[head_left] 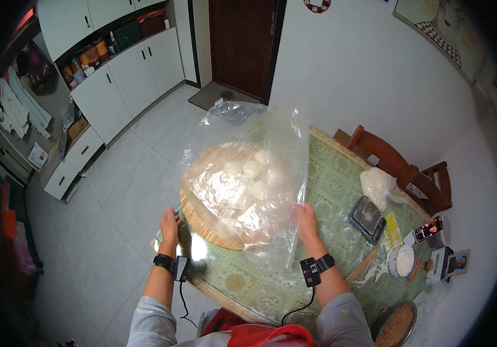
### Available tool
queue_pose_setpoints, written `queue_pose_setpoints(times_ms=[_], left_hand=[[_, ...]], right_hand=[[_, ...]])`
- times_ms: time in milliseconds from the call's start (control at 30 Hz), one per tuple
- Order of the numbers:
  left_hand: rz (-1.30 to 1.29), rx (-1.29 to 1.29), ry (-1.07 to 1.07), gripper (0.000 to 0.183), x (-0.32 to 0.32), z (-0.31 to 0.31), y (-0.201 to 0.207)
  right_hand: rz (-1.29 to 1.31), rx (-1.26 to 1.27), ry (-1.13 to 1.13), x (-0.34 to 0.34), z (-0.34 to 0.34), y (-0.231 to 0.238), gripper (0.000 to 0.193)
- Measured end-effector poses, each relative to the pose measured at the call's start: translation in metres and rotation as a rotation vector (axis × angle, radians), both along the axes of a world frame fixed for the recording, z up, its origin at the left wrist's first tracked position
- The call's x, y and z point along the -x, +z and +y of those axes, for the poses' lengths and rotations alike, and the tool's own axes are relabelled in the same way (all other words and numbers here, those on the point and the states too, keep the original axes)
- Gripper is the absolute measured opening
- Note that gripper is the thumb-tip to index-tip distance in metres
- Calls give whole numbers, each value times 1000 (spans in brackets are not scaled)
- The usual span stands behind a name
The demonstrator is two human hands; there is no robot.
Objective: The person prepares dough by removing it from a plastic bag, kneading it on a floured table, and rolling it into a long cylindrical shape. The person uses a scraper to cut the dough and a rolling pin to shape it.
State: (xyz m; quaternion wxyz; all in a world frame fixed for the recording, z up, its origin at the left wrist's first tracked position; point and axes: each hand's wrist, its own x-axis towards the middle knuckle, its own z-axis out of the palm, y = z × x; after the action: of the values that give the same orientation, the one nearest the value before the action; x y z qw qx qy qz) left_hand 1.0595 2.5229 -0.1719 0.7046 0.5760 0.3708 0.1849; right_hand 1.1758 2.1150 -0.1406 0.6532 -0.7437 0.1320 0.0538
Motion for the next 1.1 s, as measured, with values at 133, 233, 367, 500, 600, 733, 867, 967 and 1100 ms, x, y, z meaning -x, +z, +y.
queue_pose_setpoints(times_ms=[133, 233, 367, 500, 600, 733, 867, 967, 1100], left_hand=[[88, -113, -124, 51, -21, 3, 4], [182, -236, -233, 67, -38, 10, 1], [249, -445, -273, 67, -51, 12, -10], [139, -462, -219, 56, -51, 8, -9], [78, -146, -250, 39, -50, 3, 10], [-113, 344, -442, 25, -53, -12, 40], [-221, 404, -499, 32, -77, -42, 41], [-211, 415, -566, 38, -117, -59, 27], [-239, 464, -538, 32, -171, -95, -1]], right_hand=[[-27, 436, -33, 13, -7, -35, 25], [-76, 615, 41, 21, -7, -36, 28], [-123, 742, 104, 25, 2, -30, 35], [-34, 594, 85, 27, 9, -23, 38], [44, 417, 8, 23, 0, -18, 35], [101, 244, -68, -6, -27, -16, 29], [-44, 217, -67, -32, -56, -19, 28], [-156, 6, -322, -33, -74, -18, 37], [-171, 174, -259, 1, -117, -11, 38]])
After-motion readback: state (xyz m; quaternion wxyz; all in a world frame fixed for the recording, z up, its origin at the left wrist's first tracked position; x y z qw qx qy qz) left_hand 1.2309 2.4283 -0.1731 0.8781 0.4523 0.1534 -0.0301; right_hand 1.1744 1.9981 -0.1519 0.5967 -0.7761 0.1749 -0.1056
